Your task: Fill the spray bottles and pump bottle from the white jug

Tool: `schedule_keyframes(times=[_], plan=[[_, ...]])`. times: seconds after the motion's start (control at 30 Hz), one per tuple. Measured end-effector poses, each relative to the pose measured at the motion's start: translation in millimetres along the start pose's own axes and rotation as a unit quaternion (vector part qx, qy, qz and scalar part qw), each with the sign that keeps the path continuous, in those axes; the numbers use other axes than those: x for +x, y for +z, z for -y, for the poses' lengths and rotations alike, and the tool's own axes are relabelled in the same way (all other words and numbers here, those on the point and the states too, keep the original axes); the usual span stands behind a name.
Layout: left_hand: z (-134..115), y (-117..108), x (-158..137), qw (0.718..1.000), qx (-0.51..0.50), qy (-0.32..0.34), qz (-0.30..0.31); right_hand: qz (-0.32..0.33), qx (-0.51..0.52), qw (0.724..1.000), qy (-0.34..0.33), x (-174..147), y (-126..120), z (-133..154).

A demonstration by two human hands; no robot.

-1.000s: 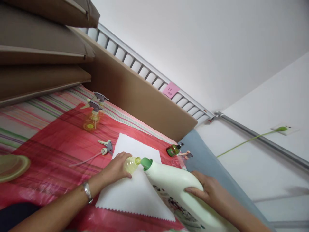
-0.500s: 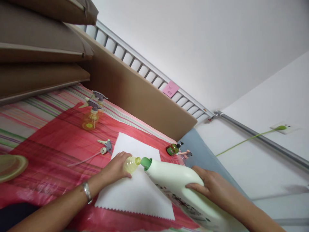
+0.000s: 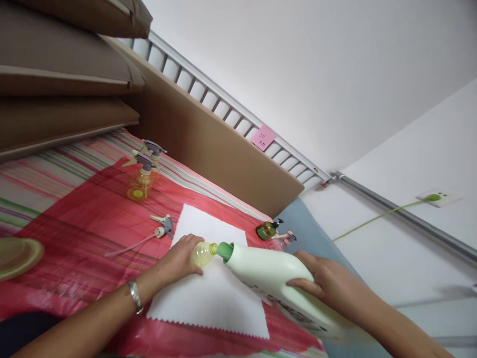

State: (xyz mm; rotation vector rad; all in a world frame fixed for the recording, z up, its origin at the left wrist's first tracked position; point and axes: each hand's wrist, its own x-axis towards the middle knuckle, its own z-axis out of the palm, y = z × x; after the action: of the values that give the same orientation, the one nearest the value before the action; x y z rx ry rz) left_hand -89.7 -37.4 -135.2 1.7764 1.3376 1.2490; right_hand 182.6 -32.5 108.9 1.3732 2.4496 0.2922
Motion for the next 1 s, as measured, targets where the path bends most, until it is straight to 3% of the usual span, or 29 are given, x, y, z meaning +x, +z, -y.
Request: schedule_keyframes(times=[1.0], plan=[[3, 4, 1, 1.000, 0.010, 0.011, 0.012, 0.027, -0.039, 0.998, -0.037, 4, -22, 8]])
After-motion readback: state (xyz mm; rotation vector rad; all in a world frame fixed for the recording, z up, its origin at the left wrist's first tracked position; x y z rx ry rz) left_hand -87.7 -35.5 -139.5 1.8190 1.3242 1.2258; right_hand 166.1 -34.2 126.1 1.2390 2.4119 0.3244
